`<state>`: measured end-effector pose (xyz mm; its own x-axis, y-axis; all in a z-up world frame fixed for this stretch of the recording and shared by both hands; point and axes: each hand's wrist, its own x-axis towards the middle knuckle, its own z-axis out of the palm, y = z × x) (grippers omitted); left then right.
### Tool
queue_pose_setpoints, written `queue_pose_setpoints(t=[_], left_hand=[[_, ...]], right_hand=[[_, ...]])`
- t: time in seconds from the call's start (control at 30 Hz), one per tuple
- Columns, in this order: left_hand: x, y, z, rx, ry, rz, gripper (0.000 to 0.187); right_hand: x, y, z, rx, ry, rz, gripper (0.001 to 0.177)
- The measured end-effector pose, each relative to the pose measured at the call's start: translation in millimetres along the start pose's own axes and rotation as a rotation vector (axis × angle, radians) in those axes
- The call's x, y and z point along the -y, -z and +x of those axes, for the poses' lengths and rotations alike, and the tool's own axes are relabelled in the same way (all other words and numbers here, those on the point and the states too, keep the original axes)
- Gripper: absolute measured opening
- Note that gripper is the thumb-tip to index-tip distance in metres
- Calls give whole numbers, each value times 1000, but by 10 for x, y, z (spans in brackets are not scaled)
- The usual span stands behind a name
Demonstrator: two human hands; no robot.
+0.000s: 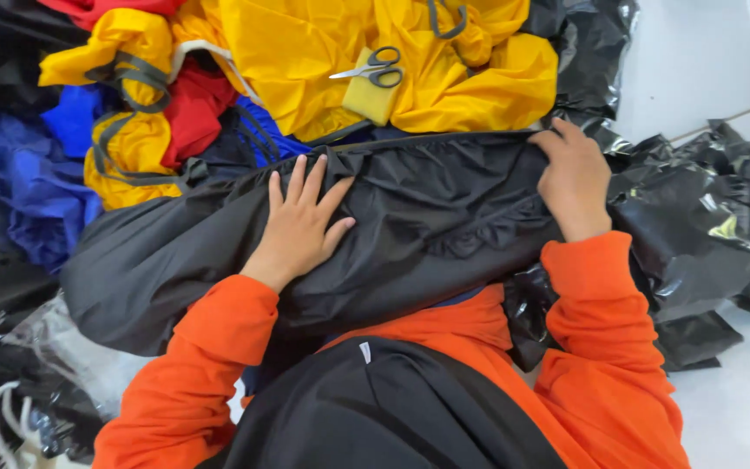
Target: Trimming excess material from a black elasticated cover with scissors and then wiping it clean with a sponge.
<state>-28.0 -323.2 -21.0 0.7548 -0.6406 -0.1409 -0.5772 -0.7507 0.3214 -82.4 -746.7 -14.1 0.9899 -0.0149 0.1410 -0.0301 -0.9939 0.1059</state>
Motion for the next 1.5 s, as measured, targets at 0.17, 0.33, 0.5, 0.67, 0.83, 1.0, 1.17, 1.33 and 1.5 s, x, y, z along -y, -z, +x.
queue_pose_setpoints(t=[0.17, 0.33, 0.5, 0.67, 0.83, 1.0, 1.17, 1.33, 1.5], left_hand=[[-37, -134, 25, -130, -110, 106, 55], [-55, -46, 6, -311, -261, 163, 32], [-21, 96, 142, -372, -252, 21, 35], [324, -146, 448, -370, -93, 38, 41], [349, -188, 495, -403, -82, 36, 37], [324, -175, 409, -399, -87, 30, 39], [290, -117, 373, -379, -82, 75, 46], [243, -94, 315, -368, -60, 73, 51], [201, -41, 359, -380, -5, -56, 47]], right_hand=[[-834, -532, -85, 253, -328, 274, 55], [-613, -20, 111, 538, -816, 734, 63], [-685, 50, 137, 735, -1029, 1107, 65], [-366, 772, 189, 978, -871, 923, 60], [-515, 585, -153, 1012, -633, 553, 76], [-523, 448, -701, 943, -452, 331, 92], [-712, 175, -602, 768, -378, 505, 87], [-481, 476, 178, 969, -441, 482, 91], [-585, 340, 516, 1206, -424, 516, 103]])
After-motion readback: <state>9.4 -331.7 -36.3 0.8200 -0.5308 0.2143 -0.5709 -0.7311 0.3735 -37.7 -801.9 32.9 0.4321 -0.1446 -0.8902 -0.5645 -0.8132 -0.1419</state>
